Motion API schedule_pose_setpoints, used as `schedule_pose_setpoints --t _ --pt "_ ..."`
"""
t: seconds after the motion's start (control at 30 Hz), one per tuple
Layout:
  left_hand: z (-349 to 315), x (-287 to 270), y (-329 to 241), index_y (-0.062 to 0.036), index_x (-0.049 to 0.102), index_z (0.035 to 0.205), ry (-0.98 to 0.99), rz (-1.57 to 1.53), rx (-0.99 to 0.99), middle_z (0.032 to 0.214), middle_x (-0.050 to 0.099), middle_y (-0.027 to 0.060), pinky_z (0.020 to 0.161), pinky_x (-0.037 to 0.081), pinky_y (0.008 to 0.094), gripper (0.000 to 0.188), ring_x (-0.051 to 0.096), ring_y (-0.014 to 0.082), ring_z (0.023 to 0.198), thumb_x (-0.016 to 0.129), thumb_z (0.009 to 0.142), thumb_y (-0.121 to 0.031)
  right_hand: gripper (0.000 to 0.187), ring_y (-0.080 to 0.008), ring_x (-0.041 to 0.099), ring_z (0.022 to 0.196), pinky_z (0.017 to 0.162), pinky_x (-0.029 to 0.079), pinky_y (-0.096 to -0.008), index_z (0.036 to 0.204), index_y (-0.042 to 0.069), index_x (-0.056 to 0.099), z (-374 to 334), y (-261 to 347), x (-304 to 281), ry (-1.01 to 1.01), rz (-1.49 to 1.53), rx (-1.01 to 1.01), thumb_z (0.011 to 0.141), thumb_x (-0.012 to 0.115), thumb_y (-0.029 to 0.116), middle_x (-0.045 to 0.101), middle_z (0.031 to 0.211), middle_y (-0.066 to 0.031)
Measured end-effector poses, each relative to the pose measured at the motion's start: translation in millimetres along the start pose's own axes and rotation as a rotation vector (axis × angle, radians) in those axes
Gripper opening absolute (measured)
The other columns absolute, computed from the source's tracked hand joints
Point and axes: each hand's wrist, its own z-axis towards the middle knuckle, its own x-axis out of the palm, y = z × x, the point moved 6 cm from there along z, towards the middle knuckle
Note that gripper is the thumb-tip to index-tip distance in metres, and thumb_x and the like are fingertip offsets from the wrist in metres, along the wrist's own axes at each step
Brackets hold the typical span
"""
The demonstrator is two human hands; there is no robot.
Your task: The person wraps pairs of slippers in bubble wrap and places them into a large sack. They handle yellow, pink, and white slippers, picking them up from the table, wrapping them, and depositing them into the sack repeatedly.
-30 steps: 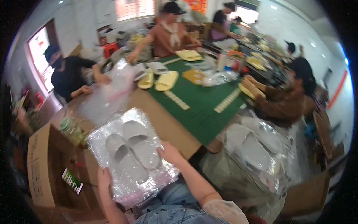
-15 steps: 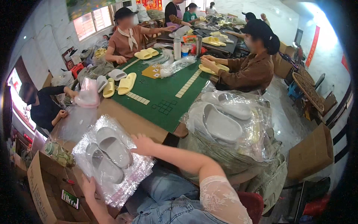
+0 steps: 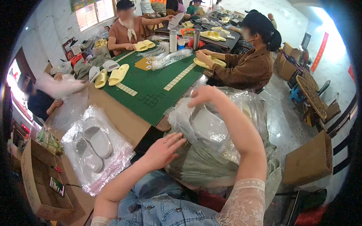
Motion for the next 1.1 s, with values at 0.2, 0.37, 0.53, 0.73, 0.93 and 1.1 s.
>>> schedule_pose_setpoints --t 0.2,0.37,0.53,0.73,0.93,1.1 --pt "24.6 50.9 15.3 -0.0105 0.057 0.130 -0.152 0.168 0.031 0.128 0.058 0.0068 0.102 0.044 0.0417 0.053 0.054 0.0281 0.124 0.067 0.078 -0.009 0.072 -0.0364 0.051 0.129 0.109 0.038 -0.0470 0.120 0.020 0.072 -39.3 -12.7 16.1 -0.202 -0.074 -0.043 0.064 0.073 0.064 0.057 0.138 -0.0142" --pt "27.2 58.3 6.9 -0.0124 0.068 0.114 -0.249 0.139 0.144 0.116 0.063 0.0017 0.094 0.046 0.0394 0.039 0.059 0.0224 0.111 0.065 0.075 -0.012 0.064 -0.0385 0.046 0.132 0.110 0.030 -0.0566 0.115 0.018 0.075 -82.5 -30.9 39.1 -0.507 -0.013 -0.084 0.067 0.073 0.061 0.057 0.136 -0.0148" --pt "18.0 26.6 -7.3 -0.0128 0.071 0.106 -0.471 0.111 0.188 0.109 0.064 0.0007 0.085 0.049 0.0382 0.035 0.061 0.0218 0.105 0.065 0.071 -0.012 0.040 -0.0365 0.048 0.128 0.110 0.030 -0.0502 0.107 0.012 0.075 -132.0 -24.8 42.3 -0.797 0.052 -0.205 0.079 0.072 0.039 0.057 0.134 -0.0164" --pt "-8.4 -11.6 6.5 -0.0108 0.071 0.096 -0.571 0.227 0.044 0.105 0.069 0.0017 0.073 0.050 0.0357 0.031 0.063 0.0232 0.088 0.065 0.068 0.000 0.045 -0.0379 0.045 0.132 0.114 0.027 -0.0543 0.111 0.013 0.074 -163.8 -10.9 58.0 -0.642 0.029 -0.303 0.078 0.071 0.044 0.056 0.136 -0.0168" --pt "-24.3 -12.0 -13.0 -0.0072 0.070 0.098 -0.488 0.015 0.099 0.104 0.071 0.0071 0.061 0.052 0.0332 0.032 0.066 0.0237 0.072 0.063 0.069 0.005 0.055 -0.0376 0.044 0.132 0.115 0.026 -0.0567 0.114 0.007 0.070 -146.2 52.9 126.9 -0.482 -0.133 -0.546 0.074 0.073 0.043 0.058 0.130 -0.0177" --pt "-36.2 -11.1 -6.8 -0.0057 0.069 0.098 -0.463 -0.070 0.081 0.102 0.070 0.0093 0.071 0.058 0.0351 0.033 0.070 0.0273 0.084 0.064 0.069 0.009 0.034 -0.0387 0.050 0.121 0.111 0.033 -0.0518 0.106 0.006 0.070 -100.5 81.9 157.9 -0.448 0.287 -0.577 0.079 0.070 0.028 0.063 0.115 -0.0191"
